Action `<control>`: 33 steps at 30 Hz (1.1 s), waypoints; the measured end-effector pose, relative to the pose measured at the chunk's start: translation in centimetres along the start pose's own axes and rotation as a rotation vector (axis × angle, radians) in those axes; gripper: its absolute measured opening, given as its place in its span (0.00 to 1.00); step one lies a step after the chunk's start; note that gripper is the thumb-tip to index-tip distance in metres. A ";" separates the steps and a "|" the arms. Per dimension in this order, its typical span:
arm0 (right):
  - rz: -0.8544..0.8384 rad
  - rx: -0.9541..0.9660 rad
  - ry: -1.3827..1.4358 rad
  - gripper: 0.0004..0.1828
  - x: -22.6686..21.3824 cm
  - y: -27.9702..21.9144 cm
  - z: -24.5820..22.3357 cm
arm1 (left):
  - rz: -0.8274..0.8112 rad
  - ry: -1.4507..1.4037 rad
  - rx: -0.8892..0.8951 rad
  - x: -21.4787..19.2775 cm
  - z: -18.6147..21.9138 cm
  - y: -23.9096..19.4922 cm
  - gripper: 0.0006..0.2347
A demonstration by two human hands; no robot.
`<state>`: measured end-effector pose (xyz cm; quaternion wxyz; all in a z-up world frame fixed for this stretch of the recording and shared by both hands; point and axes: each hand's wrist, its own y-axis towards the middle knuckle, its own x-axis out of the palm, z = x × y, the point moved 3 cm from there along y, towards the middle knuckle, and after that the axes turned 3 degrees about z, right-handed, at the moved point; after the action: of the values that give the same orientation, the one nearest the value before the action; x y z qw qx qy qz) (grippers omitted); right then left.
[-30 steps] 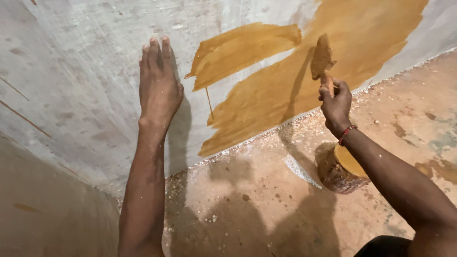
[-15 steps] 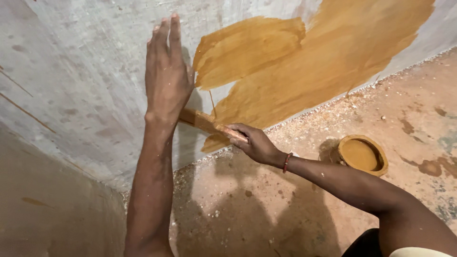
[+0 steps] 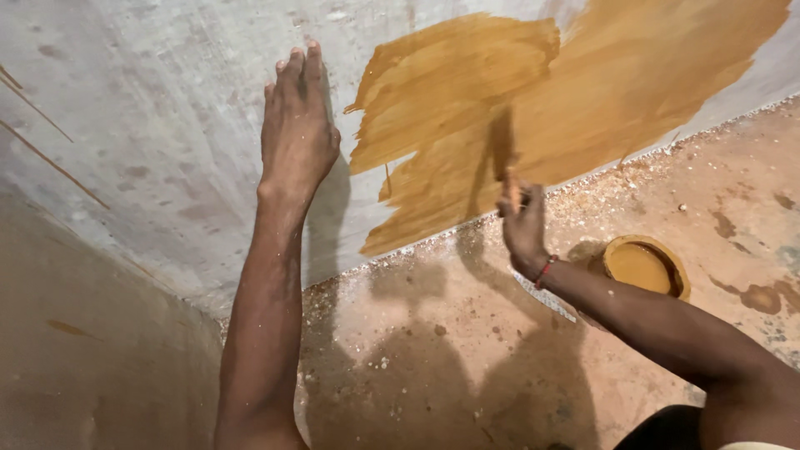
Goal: The person paints a white wall with a brownish-yellow liquid using a wide brush. They repeatedly dip the brush into a small container on the floor and apply the liquid in broad strokes, gradually covering the lower section of the wall.
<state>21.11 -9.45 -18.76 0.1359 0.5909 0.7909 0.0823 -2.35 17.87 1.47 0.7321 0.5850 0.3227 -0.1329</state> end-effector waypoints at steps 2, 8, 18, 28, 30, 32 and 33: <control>-0.152 -0.208 -0.081 0.17 2.7 -1.6 -1.2 | -0.005 -0.006 0.005 0.0 0.2 0.1 0.40; -0.802 -0.188 -0.146 0.20 8.0 -9.9 -4.7 | 0.013 0.042 0.016 -1.3 0.7 0.1 0.39; -0.319 -0.294 -0.119 0.17 0.9 -1.2 -4.4 | 0.129 -0.013 0.022 -4.4 1.7 -1.3 0.39; 0.144 -0.127 -0.177 0.18 -13.4 4.8 -15.2 | 0.047 -0.070 0.119 -6.7 4.4 3.9 0.34; 0.191 -0.159 -0.136 0.18 -11.0 6.1 -17.8 | 0.083 -0.073 0.169 -7.8 4.5 6.5 0.33; 0.184 -0.172 -0.165 0.14 -7.8 6.8 -19.9 | 0.137 -0.053 0.207 -9.3 4.4 9.0 0.32; 0.155 -0.179 -0.193 0.12 -5.9 6.6 -20.8 | 0.139 -0.012 0.219 -10.0 4.2 10.0 0.32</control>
<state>22.20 -12.53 3.61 0.2569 0.6409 0.7156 0.1056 -2.84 14.87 15.89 0.6731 0.6816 0.2604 -0.1200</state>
